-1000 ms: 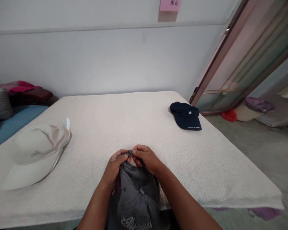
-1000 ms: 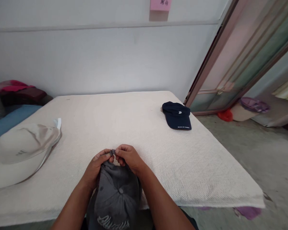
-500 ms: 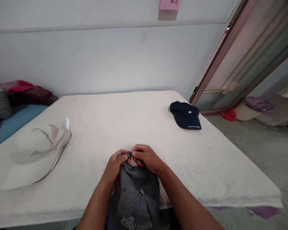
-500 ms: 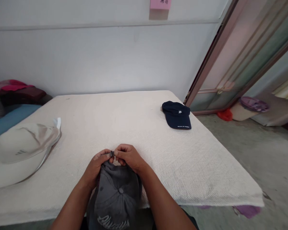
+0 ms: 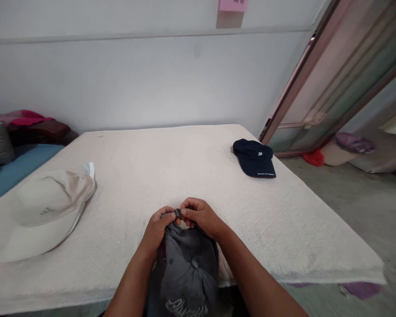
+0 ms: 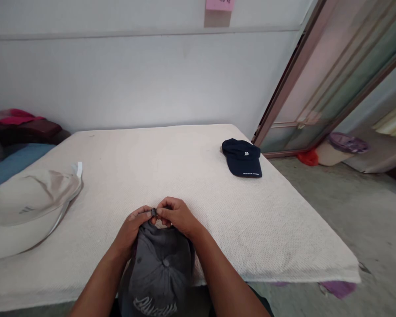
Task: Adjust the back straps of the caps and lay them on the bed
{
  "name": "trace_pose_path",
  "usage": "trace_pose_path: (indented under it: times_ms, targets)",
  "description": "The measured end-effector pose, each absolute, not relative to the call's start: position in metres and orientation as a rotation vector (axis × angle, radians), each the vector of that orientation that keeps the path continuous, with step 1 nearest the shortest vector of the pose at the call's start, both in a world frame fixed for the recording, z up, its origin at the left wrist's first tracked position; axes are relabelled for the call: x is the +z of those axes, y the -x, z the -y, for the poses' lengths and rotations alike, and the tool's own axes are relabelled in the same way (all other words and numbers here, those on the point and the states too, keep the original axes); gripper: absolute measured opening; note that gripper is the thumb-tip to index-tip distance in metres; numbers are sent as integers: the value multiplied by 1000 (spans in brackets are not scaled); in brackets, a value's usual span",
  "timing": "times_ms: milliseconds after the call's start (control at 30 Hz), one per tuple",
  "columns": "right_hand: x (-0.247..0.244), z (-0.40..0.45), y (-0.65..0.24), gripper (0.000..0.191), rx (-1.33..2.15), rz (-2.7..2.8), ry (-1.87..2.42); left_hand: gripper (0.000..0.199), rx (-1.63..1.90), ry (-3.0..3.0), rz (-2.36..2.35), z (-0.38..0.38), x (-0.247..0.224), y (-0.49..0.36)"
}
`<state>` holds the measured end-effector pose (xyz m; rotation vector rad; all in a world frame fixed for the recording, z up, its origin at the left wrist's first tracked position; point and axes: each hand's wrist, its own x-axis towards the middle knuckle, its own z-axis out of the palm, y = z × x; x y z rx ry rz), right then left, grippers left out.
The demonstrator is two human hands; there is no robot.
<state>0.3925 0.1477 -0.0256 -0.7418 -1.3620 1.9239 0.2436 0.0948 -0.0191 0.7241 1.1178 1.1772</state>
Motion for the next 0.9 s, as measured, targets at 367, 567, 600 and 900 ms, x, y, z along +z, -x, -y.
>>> trace_pose_path:
  times_ms: [367, 567, 600, 900]
  targets:
    - [-25, -147, -395, 18, 1902, 1381, 708, 13, 1189, -715, -1122, -95, -19, -246]
    - [-21, -145, -396, 27, 1817, 1506, 650, 15, 1167, -744, -1108, -95, -16, -245]
    - [-20, -145, -396, 26, 1797, 1528, 647, 15, 1161, -745, -1111, -95, -16, -245]
    - [-19, -144, -395, 21, 1693, 1599, 691, 17, 1122, -723, -1149, -94, -22, -242]
